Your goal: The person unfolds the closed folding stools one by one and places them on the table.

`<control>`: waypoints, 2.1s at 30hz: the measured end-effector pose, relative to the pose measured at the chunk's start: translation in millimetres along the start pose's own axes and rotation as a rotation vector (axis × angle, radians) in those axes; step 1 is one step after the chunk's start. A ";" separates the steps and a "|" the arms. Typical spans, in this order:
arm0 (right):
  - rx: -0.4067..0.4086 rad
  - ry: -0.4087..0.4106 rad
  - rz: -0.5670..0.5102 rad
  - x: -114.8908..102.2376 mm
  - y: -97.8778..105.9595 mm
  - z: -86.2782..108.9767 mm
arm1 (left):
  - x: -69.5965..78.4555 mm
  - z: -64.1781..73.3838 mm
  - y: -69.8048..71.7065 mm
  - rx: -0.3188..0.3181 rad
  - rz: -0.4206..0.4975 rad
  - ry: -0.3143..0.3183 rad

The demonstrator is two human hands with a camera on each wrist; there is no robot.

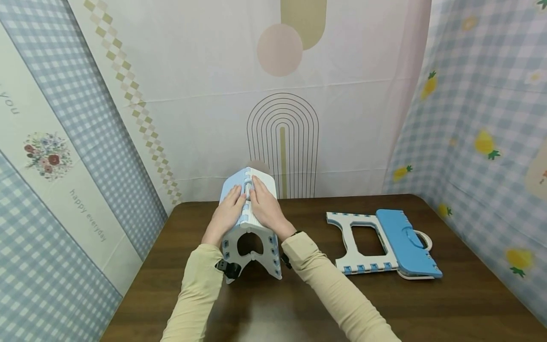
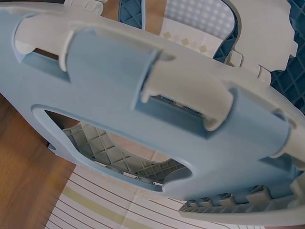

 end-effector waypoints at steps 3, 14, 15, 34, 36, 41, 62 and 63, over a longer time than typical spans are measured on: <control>0.005 0.005 0.004 -0.5 0.3 -0.4 | 0.3 -0.6 0.2 -0.005 -0.007 0.001; 0.012 0.001 0.031 -1.8 0.4 0.3 | -1.1 -1.0 -0.8 -0.017 -0.040 -0.010; 0.013 -0.001 0.037 -1.7 0.5 0.4 | -1.1 -1.1 -1.0 -0.019 -0.045 -0.013; -0.083 -0.036 0.212 5.3 2.7 -4.8 | -2.3 -7.8 -5.3 -0.050 -0.167 -0.004; -0.091 -0.031 0.216 6.9 3.9 -6.6 | -1.8 -9.8 -6.5 -0.047 -0.170 0.003; -0.091 -0.016 0.228 10.2 8.1 -10.9 | 0.5 -15.3 -9.6 -0.034 -0.187 0.007; -0.103 -0.044 0.435 8.4 6.6 -6.9 | 0.8 -12.4 -12.1 -0.073 -0.250 -0.013; -0.104 -0.044 0.442 8.1 6.1 -6.5 | 0.7 -11.9 -12.0 -0.074 -0.248 -0.012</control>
Point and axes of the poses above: each hand's wrist, its own z-axis away from the middle knuckle, its own y-axis out of the back of the hand, x = y × z, the point moved 3 cm from there along -z, towards the middle knuckle, and after that the axes turned 14 degrees about -y, right-handed, at the moved point
